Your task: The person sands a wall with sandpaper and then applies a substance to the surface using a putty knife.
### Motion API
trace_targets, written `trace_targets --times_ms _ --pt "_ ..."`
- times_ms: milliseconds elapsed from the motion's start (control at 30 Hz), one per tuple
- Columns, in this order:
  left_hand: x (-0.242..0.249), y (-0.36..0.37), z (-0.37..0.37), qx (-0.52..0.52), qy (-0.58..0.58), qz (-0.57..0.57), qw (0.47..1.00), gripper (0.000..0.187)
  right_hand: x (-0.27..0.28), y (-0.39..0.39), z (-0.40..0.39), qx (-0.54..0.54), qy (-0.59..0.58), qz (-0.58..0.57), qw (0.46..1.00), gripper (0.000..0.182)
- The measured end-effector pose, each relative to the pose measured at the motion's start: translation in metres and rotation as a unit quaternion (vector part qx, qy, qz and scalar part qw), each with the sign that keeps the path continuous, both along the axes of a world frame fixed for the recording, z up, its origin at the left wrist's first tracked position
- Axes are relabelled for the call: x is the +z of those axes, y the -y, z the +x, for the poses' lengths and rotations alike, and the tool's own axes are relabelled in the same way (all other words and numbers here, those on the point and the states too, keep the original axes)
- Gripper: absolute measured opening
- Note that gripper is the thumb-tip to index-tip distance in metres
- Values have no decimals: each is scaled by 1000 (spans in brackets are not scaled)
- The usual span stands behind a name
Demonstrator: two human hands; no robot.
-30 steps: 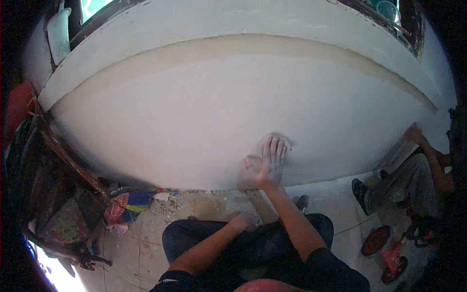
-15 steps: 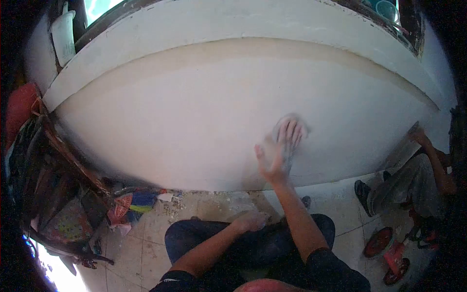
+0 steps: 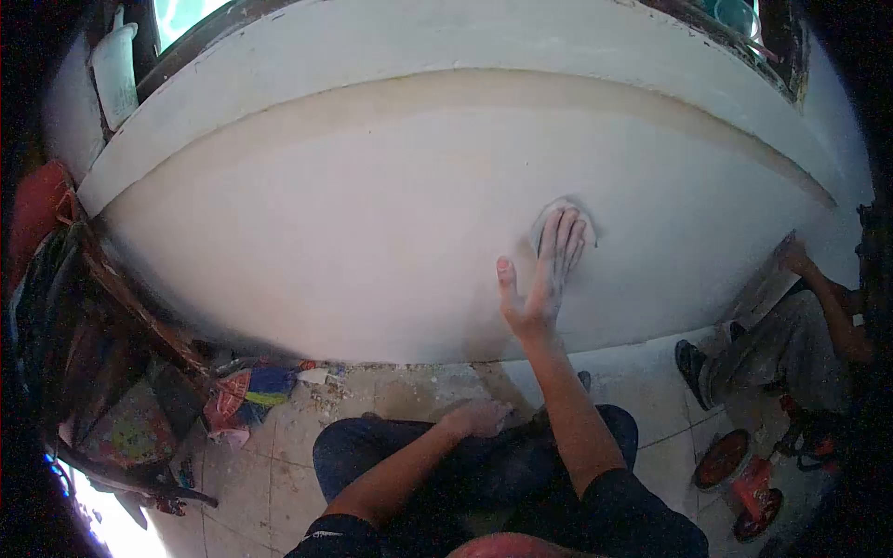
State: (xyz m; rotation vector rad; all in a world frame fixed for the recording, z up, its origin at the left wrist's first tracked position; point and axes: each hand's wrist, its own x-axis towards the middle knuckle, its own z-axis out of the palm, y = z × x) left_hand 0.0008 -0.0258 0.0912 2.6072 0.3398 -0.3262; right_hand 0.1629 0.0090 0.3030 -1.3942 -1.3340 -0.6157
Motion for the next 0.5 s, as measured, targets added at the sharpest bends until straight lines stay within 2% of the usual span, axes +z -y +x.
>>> trace_targets --times_ms 67,133,200,267,333,433,467,500 --pt "-21 -6 3 -29 48 45 997 47 -13 -2 2 -10 -2 16 1000 97" --pt "-44 -17 13 -25 12 5 1000 47 -60 -1 -5 5 5 -81 997 96" --pt "-35 -14 11 -26 26 1 999 47 -78 -5 -2 -7 20 -90 996 95" --pt "-1 -9 6 -24 37 -1 999 47 -66 -4 -5 -15 33 -99 994 95" --pt "48 5 10 23 -68 1 997 48 -6 6 -5 -3 -15 -30 999 95" --pt "45 1 5 44 -20 -31 998 50 17 5 10 15 -26 7 1000 97" --pt "38 1 -2 42 -18 -28 999 50 8 4 10 13 -23 10 1000 97" --pt "22 5 -11 43 71 -5 997 52 -16 2 7 14 -38 -10 999 96"
